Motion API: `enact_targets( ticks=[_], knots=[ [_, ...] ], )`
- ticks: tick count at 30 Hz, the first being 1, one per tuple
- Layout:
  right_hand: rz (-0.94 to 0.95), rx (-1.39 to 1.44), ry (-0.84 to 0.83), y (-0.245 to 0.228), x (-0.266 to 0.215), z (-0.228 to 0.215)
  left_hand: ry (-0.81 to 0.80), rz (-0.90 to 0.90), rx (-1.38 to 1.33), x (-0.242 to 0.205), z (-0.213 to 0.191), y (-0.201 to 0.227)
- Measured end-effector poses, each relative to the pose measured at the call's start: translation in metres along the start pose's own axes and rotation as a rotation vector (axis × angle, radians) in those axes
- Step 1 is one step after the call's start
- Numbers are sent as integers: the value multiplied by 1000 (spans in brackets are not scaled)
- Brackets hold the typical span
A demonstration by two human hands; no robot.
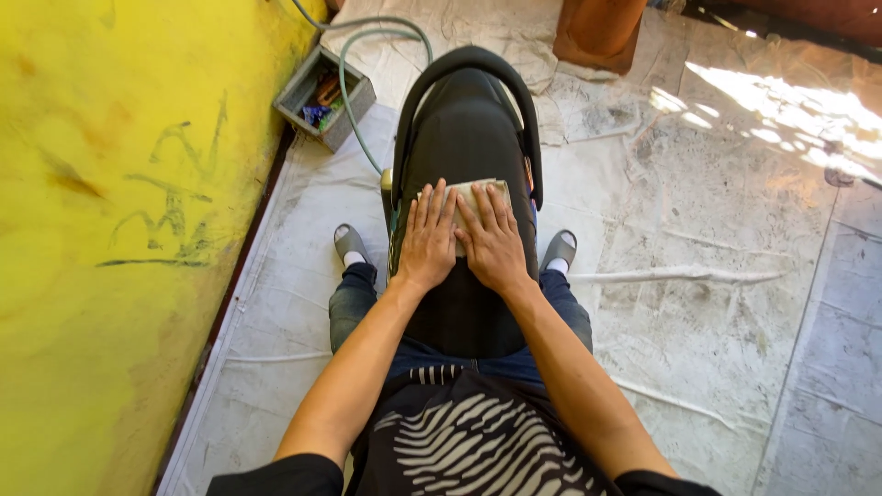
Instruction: The person cleans the underside of a motorcycle seat with a cloth, then flips the seat over and wipes the top surface. The task is performed in a workshop area with a protective sheet on the floor.
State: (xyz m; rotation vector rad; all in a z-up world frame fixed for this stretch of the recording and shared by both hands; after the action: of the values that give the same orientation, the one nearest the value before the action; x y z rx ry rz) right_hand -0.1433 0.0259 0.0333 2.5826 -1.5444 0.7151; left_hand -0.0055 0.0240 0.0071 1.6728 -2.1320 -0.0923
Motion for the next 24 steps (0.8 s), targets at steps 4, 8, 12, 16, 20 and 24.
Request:
enact_targets(
  ticks=[4, 8, 12, 16, 20, 24],
  knots=[
    [-19, -25, -4, 13, 1, 4, 51, 18, -31, -4, 1, -1],
    [-35, -15, 8, 17, 7, -7, 199, 23, 39, -2, -1, 1],
    [-29, -1, -35, 11, -16, -4, 181, -93, -148, -18, 14, -7],
    [-2, 82, -63, -6, -35, -27, 72, -140, -392, -27, -15, 4],
    [52, 218, -133, -12, -61, -36, -218, -332, -509, -46, -16, 8],
    [123, 458, -236, -20, -80, -64, -513, -631, -720, -71, 10, 12]
  ],
)
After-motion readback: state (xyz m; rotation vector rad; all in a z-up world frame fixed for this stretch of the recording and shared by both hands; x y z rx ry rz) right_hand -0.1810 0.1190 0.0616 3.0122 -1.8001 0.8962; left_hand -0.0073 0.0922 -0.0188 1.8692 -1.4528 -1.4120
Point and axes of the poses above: each hand's wrist, its own x-axis towards the middle knuckle, its own z-axis out of the palm, y = z × x, the point moved 3 cm from there along x, towards the middle knuckle, and after that the axes turned 3 degrees about -z, right-handed, at the moved point
